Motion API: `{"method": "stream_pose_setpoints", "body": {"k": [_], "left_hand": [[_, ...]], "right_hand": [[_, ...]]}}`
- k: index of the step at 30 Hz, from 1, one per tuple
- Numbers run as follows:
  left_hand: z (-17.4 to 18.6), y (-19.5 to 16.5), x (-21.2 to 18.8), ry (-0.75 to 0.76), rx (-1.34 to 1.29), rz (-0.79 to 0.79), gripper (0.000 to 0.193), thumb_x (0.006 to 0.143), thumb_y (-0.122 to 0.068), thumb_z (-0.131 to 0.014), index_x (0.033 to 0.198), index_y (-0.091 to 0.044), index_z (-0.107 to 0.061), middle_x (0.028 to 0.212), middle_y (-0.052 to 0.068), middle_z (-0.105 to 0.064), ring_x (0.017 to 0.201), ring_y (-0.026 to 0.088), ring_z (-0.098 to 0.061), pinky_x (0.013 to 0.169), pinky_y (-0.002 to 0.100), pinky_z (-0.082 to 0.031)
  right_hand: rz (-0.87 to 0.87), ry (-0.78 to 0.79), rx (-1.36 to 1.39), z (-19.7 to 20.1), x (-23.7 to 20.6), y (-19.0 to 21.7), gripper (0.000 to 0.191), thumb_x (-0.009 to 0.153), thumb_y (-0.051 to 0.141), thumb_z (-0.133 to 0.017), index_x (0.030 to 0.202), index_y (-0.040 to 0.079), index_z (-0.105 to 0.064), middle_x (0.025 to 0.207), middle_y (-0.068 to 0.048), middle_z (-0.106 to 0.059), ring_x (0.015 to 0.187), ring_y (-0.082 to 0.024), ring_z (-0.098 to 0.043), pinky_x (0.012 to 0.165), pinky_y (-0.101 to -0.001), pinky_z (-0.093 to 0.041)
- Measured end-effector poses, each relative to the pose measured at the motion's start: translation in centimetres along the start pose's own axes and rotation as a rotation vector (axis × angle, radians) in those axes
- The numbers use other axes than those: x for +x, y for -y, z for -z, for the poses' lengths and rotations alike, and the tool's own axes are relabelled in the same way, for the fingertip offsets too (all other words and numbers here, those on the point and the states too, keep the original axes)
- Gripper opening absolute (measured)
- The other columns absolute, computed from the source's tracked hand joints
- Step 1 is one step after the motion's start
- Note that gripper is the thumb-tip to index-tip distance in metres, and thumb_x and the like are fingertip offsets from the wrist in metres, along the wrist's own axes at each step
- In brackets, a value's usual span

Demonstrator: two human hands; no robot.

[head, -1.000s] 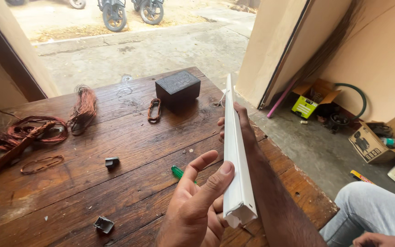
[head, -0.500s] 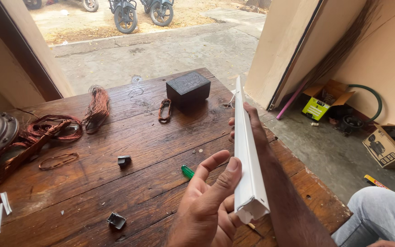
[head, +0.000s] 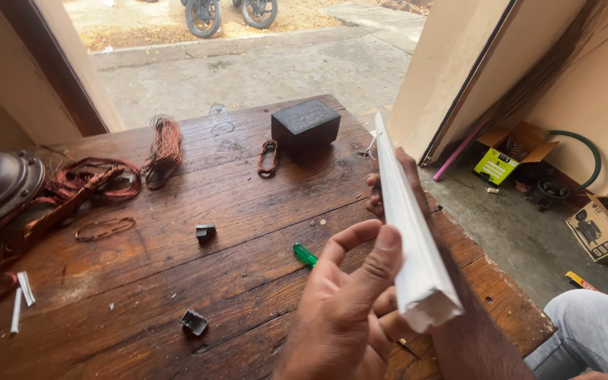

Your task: The person fits a small metal connector onto the end of a white plastic conduit, then uses pliers to crimp and secure the connector in place. The person repeatedly checks the fit and adjusts the connector before completing the crimp.

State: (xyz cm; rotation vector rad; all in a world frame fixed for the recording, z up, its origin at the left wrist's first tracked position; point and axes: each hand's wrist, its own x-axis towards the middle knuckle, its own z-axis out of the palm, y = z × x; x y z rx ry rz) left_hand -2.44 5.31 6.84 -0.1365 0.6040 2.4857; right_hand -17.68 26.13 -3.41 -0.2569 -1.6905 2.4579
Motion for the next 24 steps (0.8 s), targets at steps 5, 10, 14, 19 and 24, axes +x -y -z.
{"method": "stream_pose_setpoints", "body": {"k": [5, 10, 14, 19, 24], "left_hand": [[0.8, 0.8, 0.2, 0.069, 0.034, -0.031, 0.078, 0.087, -0.029, -0.08, 0.14, -0.002, -0.03, 0.107, 0.028, -0.069, 0.077, 0.024, -0.074, 0.06, 0.036, -0.066], [0.8, 1.0, 0.3, 0.093, 0.033, -0.028, 0.074, 0.087, -0.028, -0.08, 0.14, -0.002, -0.038, 0.107, 0.018, -0.072, 0.076, 0.022, -0.075, 0.059, 0.035, -0.064], [0.2, 1.0, 0.2, 0.055, -0.005, -0.002, 0.07, 0.089, -0.025, -0.082, 0.138, -0.001, -0.039, 0.1, 0.023, -0.074, 0.077, 0.022, -0.075, 0.061, 0.034, -0.064], [-0.1, 0.9, -0.1, 0.039, 0.001, 0.054, 0.064, 0.088, -0.024, -0.081, 0.136, -0.004, -0.043, 0.101, 0.024, -0.076, 0.081, 0.024, -0.078, 0.066, 0.036, -0.065], [0.0, 0.9, -0.1, 0.073, 0.016, -0.013, 0.063, 0.091, -0.024, -0.081, 0.134, 0.0, -0.042, 0.104, 0.025, -0.076, 0.083, 0.027, -0.078, 0.069, 0.038, -0.066]], "right_hand": [[-0.102, 0.131, 0.145, 1.3, 1.9, -0.4, 0.066, 0.098, 0.064, -0.052, 0.146, 0.019, -0.051, 0.074, -0.001, -0.063, 0.05, -0.013, -0.055, 0.046, -0.0295, -0.045], [-0.184, 0.101, 0.206, 2.6, 3.7, -0.9, 0.063, 0.096, 0.069, -0.05, 0.137, 0.022, -0.046, 0.075, -0.004, -0.065, 0.05, -0.019, -0.056, 0.048, -0.036, -0.043], [-0.116, 0.167, 0.172, 2.3, 2.7, -0.9, 0.061, 0.1, 0.063, -0.052, 0.144, 0.021, -0.052, 0.075, -0.001, -0.063, 0.053, -0.015, -0.056, 0.05, -0.0318, -0.044], [-0.086, 0.12, 0.179, 1.1, 1.6, -0.2, 0.057, 0.099, 0.062, -0.052, 0.139, 0.021, -0.051, 0.076, 0.0, -0.062, 0.053, -0.013, -0.055, 0.049, -0.0278, -0.041], [-0.062, 0.067, 0.164, 0.3, 1.1, 0.1, 0.057, 0.1, 0.062, -0.054, 0.138, 0.019, -0.052, 0.075, 0.0, -0.061, 0.053, -0.012, -0.054, 0.048, -0.0273, -0.039]]}}
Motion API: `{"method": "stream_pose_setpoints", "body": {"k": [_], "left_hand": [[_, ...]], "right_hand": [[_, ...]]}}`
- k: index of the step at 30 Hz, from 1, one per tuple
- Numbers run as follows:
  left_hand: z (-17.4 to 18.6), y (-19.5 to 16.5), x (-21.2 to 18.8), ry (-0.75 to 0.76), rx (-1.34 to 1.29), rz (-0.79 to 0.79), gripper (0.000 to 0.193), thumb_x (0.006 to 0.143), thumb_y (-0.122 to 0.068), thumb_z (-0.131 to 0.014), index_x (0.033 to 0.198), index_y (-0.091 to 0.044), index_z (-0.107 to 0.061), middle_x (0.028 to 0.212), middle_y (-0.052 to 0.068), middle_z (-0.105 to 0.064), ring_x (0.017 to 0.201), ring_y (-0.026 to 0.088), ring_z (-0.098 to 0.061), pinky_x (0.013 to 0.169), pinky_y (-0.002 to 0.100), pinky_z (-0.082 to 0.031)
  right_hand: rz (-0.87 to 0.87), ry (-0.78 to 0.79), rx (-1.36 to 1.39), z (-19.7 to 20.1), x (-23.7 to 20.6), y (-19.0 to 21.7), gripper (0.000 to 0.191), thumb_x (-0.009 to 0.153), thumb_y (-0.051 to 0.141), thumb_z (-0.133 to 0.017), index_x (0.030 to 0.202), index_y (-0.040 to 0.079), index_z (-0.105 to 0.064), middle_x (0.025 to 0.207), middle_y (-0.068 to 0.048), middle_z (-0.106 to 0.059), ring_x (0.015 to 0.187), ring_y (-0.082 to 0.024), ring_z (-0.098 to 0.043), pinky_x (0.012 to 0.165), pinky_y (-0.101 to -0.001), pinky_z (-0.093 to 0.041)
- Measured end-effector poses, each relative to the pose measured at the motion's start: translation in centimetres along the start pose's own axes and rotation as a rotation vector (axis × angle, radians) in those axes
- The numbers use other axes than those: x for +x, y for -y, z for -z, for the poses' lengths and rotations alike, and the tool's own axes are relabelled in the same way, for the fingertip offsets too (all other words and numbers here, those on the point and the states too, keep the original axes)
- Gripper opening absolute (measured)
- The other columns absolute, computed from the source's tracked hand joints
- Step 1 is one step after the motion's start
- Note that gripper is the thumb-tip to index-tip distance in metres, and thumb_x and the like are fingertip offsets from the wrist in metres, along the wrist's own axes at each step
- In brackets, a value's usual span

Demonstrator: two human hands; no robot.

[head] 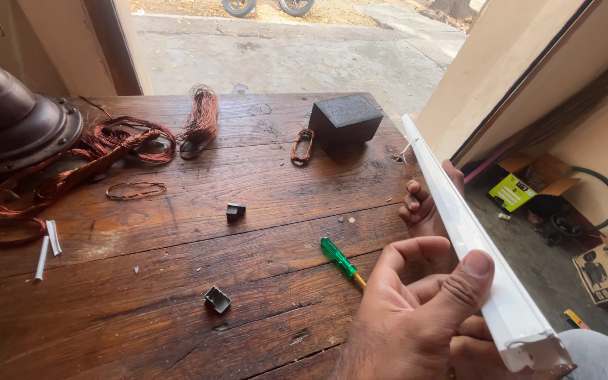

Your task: The person fits a small metal connector onto the end of a white plastic conduit, then uses pliers to crimp and secure the connector in place. The person repeatedly checks the fit and adjusts the connector before completing the crimp.

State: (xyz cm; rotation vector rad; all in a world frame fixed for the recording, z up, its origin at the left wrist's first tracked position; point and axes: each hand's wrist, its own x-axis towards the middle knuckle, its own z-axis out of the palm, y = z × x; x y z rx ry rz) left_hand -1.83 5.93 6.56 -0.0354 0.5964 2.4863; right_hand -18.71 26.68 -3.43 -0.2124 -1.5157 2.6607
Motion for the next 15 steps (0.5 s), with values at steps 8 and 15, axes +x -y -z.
{"method": "stream_pose_setpoints", "body": {"k": [8, 15], "left_hand": [[0.0, 0.1, 0.0, 0.019, -0.031, 0.013, 0.066, 0.092, -0.025, -0.081, 0.138, -0.002, -0.04, 0.103, 0.023, -0.075, 0.08, 0.027, -0.077, 0.066, 0.04, -0.064], [0.2, -0.6, -0.1, 0.037, 0.06, -0.002, 0.07, 0.092, -0.031, -0.081, 0.139, 0.0, -0.04, 0.102, 0.021, -0.074, 0.082, 0.025, -0.076, 0.067, 0.038, -0.064]], "right_hand": [[-0.024, -0.018, -0.013, -0.9, -0.5, 0.7, 0.058, 0.098, 0.063, -0.055, 0.136, 0.019, -0.053, 0.075, 0.001, -0.06, 0.054, -0.012, -0.051, 0.049, -0.0277, -0.04], [0.039, -0.01, -0.059, -2.0, -1.5, 0.7, 0.056, 0.1, 0.059, -0.059, 0.136, 0.016, -0.054, 0.079, 0.0, -0.057, 0.06, -0.012, -0.051, 0.057, -0.0284, -0.044]]}}
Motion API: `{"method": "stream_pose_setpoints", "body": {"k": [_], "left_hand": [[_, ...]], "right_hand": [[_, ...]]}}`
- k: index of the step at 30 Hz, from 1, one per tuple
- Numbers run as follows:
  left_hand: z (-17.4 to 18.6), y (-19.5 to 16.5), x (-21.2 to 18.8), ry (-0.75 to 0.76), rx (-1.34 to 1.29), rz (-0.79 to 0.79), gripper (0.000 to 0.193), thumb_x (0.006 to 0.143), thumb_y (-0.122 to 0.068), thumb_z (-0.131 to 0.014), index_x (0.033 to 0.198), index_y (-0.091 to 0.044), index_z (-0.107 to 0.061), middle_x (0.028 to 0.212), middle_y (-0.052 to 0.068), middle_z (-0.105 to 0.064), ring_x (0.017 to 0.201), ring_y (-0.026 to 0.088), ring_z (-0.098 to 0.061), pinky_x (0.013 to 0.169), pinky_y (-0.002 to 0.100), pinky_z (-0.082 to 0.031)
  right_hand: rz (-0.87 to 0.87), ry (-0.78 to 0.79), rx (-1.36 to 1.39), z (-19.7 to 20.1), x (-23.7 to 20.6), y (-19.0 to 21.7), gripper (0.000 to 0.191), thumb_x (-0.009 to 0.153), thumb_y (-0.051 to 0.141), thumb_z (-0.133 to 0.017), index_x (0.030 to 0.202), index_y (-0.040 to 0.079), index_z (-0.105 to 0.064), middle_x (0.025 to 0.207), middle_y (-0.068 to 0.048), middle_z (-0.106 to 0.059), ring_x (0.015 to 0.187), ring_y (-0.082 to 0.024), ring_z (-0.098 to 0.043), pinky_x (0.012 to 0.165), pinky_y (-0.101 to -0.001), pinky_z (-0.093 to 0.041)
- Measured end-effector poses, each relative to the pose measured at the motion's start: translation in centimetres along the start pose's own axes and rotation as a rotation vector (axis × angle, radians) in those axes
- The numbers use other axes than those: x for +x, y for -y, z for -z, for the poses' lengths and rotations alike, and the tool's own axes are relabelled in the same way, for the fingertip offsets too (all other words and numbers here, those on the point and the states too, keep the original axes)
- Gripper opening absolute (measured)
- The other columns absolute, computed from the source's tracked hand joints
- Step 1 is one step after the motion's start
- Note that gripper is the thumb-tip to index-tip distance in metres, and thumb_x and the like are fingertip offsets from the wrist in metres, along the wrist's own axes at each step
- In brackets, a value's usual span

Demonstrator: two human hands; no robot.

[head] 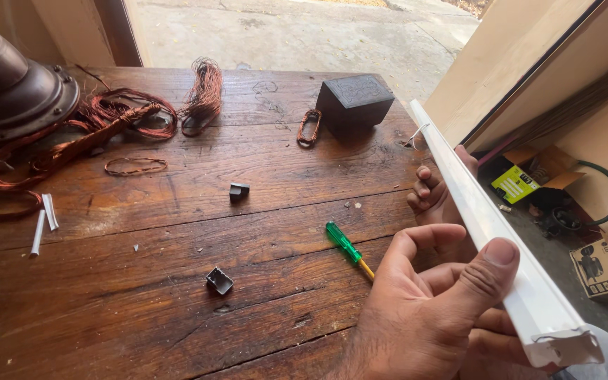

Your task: The person fits a small metal connector onto the end of a white plastic conduit, then uses pliers to crimp and secure the connector in place. The person repeatedly checks the fit and adjusts the connector before completing the crimp.

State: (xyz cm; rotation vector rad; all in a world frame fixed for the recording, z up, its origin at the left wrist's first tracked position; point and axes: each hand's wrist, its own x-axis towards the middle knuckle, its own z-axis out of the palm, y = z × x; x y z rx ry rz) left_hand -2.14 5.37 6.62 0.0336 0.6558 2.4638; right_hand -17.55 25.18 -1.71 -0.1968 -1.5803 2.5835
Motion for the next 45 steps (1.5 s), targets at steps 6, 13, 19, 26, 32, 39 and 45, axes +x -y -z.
{"method": "stream_pose_setpoints", "body": {"k": [6, 13, 19, 26, 32, 39, 45], "left_hand": [[0.0, -0.6, -0.1, 0.073, -0.007, 0.017, 0.069, 0.096, -0.034, -0.076, 0.14, 0.002, -0.036, 0.104, 0.024, -0.071, 0.088, 0.027, -0.075, 0.071, 0.041, -0.066], [0.0, -0.7, -0.2, 0.047, -0.01, 0.03, 0.069, 0.095, -0.034, -0.077, 0.139, 0.003, -0.038, 0.103, 0.026, -0.071, 0.086, 0.026, -0.075, 0.069, 0.041, -0.066], [0.0, -0.4, -0.4, 0.007, -0.041, 0.043, 0.068, 0.093, -0.032, -0.08, 0.138, 0.0, -0.041, 0.103, 0.022, -0.073, 0.082, 0.023, -0.075, 0.065, 0.037, -0.064], [0.2, -0.3, -0.2, 0.054, -0.057, 0.019, 0.068, 0.095, -0.032, -0.078, 0.14, 0.001, -0.039, 0.105, 0.023, -0.072, 0.08, 0.024, -0.073, 0.065, 0.038, -0.063], [0.1, -0.7, -0.3, 0.06, -0.035, 0.018, 0.071, 0.095, -0.034, -0.078, 0.14, 0.003, -0.038, 0.105, 0.024, -0.071, 0.08, 0.024, -0.073, 0.066, 0.039, -0.064], [0.5, -0.4, -0.2, 0.072, -0.022, 0.022, 0.071, 0.096, -0.033, -0.077, 0.141, 0.004, -0.037, 0.105, 0.025, -0.07, 0.084, 0.023, -0.073, 0.069, 0.039, -0.065], [0.7, 0.3, 0.0, 0.038, 0.047, 0.013, 0.068, 0.091, -0.025, -0.08, 0.14, 0.003, -0.041, 0.102, 0.02, -0.075, 0.079, 0.019, -0.075, 0.063, 0.03, -0.063]], "right_hand": [[-0.029, -0.044, -0.006, -0.1, 0.3, 0.2, 0.053, 0.098, 0.06, -0.058, 0.131, 0.019, -0.053, 0.079, 0.0, -0.058, 0.059, -0.013, -0.052, 0.057, -0.0294, -0.045], [-0.003, -0.037, 0.006, -0.2, 0.3, 0.0, 0.053, 0.1, 0.058, -0.058, 0.133, 0.017, -0.054, 0.078, 0.0, -0.058, 0.059, -0.013, -0.052, 0.057, -0.029, -0.045], [-0.018, 0.011, 0.015, 0.1, 0.3, 0.2, 0.051, 0.102, 0.056, -0.057, 0.134, 0.016, -0.057, 0.078, 0.001, -0.059, 0.06, -0.011, -0.052, 0.056, -0.0262, -0.043], [-0.066, 0.061, 0.035, 0.7, 1.0, 0.5, 0.045, 0.104, 0.056, -0.056, 0.129, 0.019, -0.057, 0.079, 0.002, -0.062, 0.059, -0.012, -0.054, 0.054, -0.0268, -0.041], [-0.076, 0.048, 0.036, 1.0, 1.4, 0.3, 0.042, 0.103, 0.058, -0.056, 0.125, 0.022, -0.058, 0.077, 0.002, -0.063, 0.057, -0.012, -0.054, 0.054, -0.0276, -0.041], [-0.055, 0.059, 0.03, 1.4, 1.7, 0.1, 0.045, 0.105, 0.057, -0.054, 0.128, 0.02, -0.06, 0.076, 0.003, -0.063, 0.055, -0.011, -0.054, 0.051, -0.0281, -0.041], [-0.068, 0.06, 0.083, 1.9, 2.3, 0.0, 0.046, 0.104, 0.054, -0.053, 0.129, 0.017, -0.06, 0.073, 0.002, -0.065, 0.053, -0.012, -0.057, 0.047, -0.0282, -0.041]]}}
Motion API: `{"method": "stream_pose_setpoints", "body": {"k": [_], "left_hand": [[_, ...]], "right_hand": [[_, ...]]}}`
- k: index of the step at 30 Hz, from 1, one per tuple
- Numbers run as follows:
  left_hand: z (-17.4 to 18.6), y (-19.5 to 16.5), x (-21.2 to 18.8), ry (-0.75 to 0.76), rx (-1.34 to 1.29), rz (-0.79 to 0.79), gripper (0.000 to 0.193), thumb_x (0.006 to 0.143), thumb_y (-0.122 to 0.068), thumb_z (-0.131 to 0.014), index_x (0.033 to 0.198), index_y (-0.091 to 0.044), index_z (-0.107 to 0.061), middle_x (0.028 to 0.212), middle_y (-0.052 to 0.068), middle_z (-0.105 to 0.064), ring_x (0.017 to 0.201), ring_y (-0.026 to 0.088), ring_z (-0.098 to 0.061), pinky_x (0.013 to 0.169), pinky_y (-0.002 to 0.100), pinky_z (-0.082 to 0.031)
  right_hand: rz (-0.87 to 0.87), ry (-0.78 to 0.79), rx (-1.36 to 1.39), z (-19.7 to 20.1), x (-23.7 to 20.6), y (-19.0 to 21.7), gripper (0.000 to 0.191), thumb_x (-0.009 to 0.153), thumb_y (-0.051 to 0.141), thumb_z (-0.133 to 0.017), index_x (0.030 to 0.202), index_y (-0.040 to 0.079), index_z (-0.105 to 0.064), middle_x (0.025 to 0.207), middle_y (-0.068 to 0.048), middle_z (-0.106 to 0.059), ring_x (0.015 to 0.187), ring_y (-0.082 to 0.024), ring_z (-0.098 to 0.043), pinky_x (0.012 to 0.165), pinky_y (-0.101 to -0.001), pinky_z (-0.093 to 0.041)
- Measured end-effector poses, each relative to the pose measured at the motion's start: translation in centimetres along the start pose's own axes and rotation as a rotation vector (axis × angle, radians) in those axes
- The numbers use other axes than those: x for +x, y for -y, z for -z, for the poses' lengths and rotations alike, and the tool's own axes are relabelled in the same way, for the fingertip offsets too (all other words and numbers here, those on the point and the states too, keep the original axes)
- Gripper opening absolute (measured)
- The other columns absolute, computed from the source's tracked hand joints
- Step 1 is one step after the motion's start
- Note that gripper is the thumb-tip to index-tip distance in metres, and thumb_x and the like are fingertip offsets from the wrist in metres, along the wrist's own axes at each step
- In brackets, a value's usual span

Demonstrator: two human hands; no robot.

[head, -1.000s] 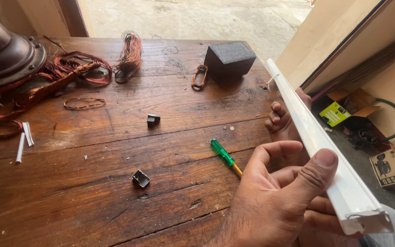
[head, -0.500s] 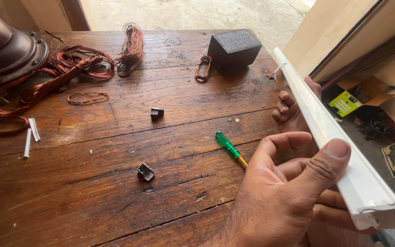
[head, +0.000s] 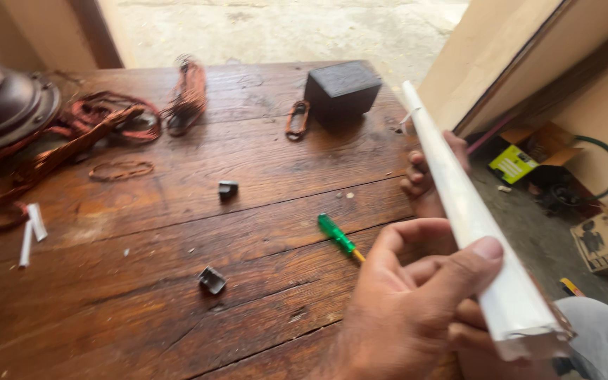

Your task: The person fits a small metal connector onto the end of a white plastic conduit, then uses pliers to crimp and secure the connector in place. The person repeatedly checks the fit and adjusts the connector before completing the crimp.

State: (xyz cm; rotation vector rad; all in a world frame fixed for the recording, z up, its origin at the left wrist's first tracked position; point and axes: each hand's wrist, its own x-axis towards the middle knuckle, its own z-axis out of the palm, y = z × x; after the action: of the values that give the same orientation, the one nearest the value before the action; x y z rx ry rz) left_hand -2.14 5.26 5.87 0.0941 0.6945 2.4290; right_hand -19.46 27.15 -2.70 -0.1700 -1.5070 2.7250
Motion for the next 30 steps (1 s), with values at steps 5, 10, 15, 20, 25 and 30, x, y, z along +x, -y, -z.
{"method": "stream_pose_setpoints", "body": {"k": [5, 10, 15, 20, 25, 30], "left_hand": [[0.2, -0.2, 0.3, -0.024, 0.071, 0.014, 0.072, 0.09, -0.022, -0.082, 0.141, 0.0, -0.037, 0.097, 0.018, -0.073, 0.067, 0.015, -0.066, 0.051, 0.027, -0.054], [0.7, -0.9, -0.1, -0.066, 0.071, 0.095, 0.07, 0.082, -0.019, -0.078, 0.135, -0.003, -0.034, 0.087, 0.021, -0.07, 0.067, 0.019, -0.07, 0.048, 0.033, -0.058], [1.2, -3.1, -0.8, -0.014, 0.033, 0.021, 0.065, 0.087, -0.018, -0.081, 0.136, 0.0, -0.041, 0.096, 0.016, -0.07, 0.078, 0.022, -0.072, 0.056, 0.039, -0.062], [3.7, -7.1, -1.6, -0.017, 0.27, 0.101, 0.058, 0.084, -0.018, -0.082, 0.13, 0.0, -0.051, 0.098, 0.009, -0.071, 0.086, 0.018, -0.069, 0.068, 0.032, -0.059], [8.8, -10.1, -3.4, -0.319, 0.89, 0.318, 0.051, 0.081, -0.031, -0.079, 0.127, -0.011, -0.068, 0.089, 0.004, -0.074, 0.079, 0.012, -0.069, 0.066, 0.029, -0.056], [14.1, -12.2, -5.4, -0.299, 0.772, 0.029, 0.043, 0.085, -0.026, -0.077, 0.121, -0.001, -0.074, 0.099, 0.006, -0.079, 0.086, 0.011, -0.068, 0.073, 0.028, -0.055]], "right_hand": [[-0.017, 0.05, 0.057, 0.7, 0.4, -0.1, 0.044, 0.102, 0.05, -0.054, 0.129, 0.016, -0.062, 0.073, 0.0, -0.063, 0.052, -0.011, -0.057, 0.046, -0.0276, -0.043], [0.035, 0.023, 0.043, 1.9, 0.1, -0.5, 0.037, 0.106, 0.043, -0.057, 0.123, 0.011, -0.056, 0.081, -0.002, -0.062, 0.055, -0.011, -0.057, 0.048, -0.0273, -0.044], [0.097, 0.005, -0.108, 1.9, 0.4, -1.0, 0.051, 0.112, 0.049, -0.061, 0.119, -0.001, -0.053, 0.081, -0.005, -0.06, 0.056, -0.013, -0.056, 0.046, -0.0289, -0.047], [0.06, -0.086, -0.084, -0.3, 0.3, -1.6, 0.045, 0.096, 0.041, -0.061, 0.131, 0.014, -0.05, 0.097, -0.009, -0.074, 0.07, -0.016, -0.067, 0.056, -0.032, -0.058], [0.108, -0.104, -0.132, -2.0, 0.3, -2.1, 0.037, 0.104, 0.024, -0.062, 0.135, 0.008, -0.05, 0.116, -0.014, -0.074, 0.091, -0.02, -0.073, 0.077, -0.0347, -0.062], [0.152, -0.13, -0.097, -2.2, 0.2, -1.9, 0.039, 0.103, 0.017, -0.065, 0.138, 0.012, -0.047, 0.119, -0.011, -0.072, 0.102, -0.022, -0.073, 0.09, -0.0371, -0.064]]}}
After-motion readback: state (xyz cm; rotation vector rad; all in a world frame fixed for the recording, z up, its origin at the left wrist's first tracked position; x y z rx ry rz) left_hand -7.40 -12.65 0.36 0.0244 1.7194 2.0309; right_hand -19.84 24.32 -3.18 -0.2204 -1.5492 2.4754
